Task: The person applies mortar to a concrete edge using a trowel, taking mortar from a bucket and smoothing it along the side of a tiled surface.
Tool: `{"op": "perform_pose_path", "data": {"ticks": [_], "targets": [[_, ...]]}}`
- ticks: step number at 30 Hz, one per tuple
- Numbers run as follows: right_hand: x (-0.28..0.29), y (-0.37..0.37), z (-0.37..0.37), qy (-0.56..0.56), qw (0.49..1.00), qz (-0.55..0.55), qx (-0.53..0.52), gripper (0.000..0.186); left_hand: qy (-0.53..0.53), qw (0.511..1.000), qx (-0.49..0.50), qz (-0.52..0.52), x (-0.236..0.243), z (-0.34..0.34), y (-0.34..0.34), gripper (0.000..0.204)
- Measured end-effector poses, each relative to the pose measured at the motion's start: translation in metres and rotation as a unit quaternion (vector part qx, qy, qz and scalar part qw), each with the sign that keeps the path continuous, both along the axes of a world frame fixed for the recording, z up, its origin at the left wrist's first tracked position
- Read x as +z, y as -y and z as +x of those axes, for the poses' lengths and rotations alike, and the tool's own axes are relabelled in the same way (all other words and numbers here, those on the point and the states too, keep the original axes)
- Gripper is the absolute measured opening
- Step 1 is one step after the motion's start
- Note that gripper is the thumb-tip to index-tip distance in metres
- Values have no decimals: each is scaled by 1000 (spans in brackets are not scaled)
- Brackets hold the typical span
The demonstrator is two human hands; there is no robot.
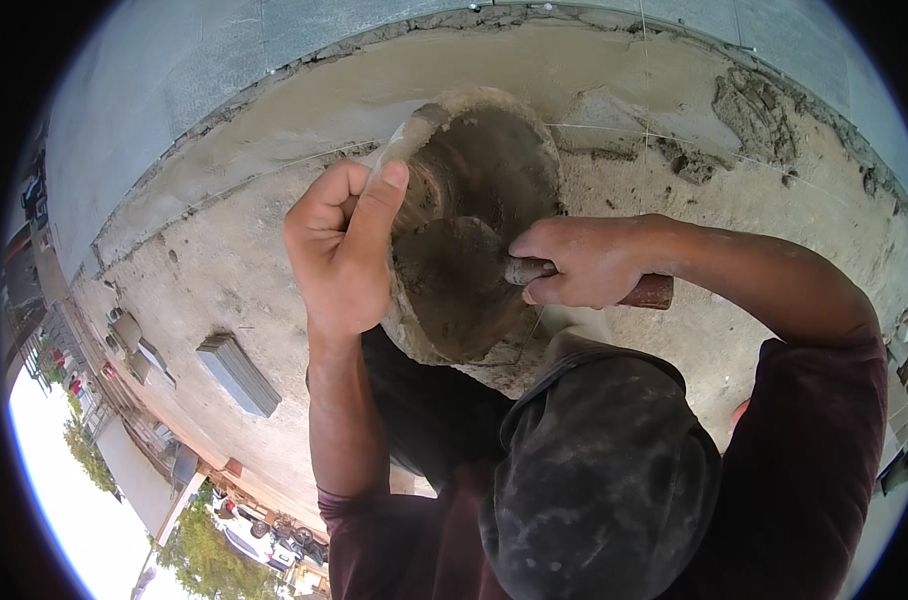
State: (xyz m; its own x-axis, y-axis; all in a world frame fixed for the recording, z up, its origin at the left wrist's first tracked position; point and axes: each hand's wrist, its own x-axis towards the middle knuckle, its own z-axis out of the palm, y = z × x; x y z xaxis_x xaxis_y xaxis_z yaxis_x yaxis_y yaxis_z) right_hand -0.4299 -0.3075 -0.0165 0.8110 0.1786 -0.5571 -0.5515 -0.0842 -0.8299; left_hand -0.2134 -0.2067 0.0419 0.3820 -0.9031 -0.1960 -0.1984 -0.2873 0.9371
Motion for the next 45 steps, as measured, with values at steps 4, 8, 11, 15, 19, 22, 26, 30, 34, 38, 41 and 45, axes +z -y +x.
{"op": "perform_pose_path", "data": {"ticks": [4,8,11,15,19,22,26,30,34,38,41,45], "targets": [[-5,-19,-14,-22,983,153,-103,31,0,1000,25,1,-1,19,-6,39],[1,-32,-37,-36,948,255,-188,17,3,999,44,-12,-1,22,0,40],[0,-34,-63,-3,913,321,-253,16,-6,999,43,-22,-4,26,15,41],[18,-27,-124,7,870,268,-413,20,-65,994,92,-12,-15,50,-6,37],[47,-27,-192,16,802,46,-596,17,-87,986,143,-7,-16,55,-16,31],[49,-29,-235,-57,718,-291,-629,28,-113,980,164,-8,-22,62,-19,28],[25,-25,-263,-153,585,-600,-524,41,-104,978,181,-11,-27,66,-18,29],[21,-11,-276,-289,628,-596,-408,46,-95,985,143,-17,-27,69,-22,31],[27,-12,-265,-278,622,-609,-406,46,-77,984,158,-9,-26,68,-28,34],[43,2,-270,-340,673,-566,-333,46,-84,985,151,-13,-20,60,-22,35],[46,-8,-270,-285,670,-598,-336,42,-82,989,119,-21,-26,67,-25,36],[62,10,-269,-341,694,-587,-240,37,-83,989,123,-15,-23,62,-20,37]]}}
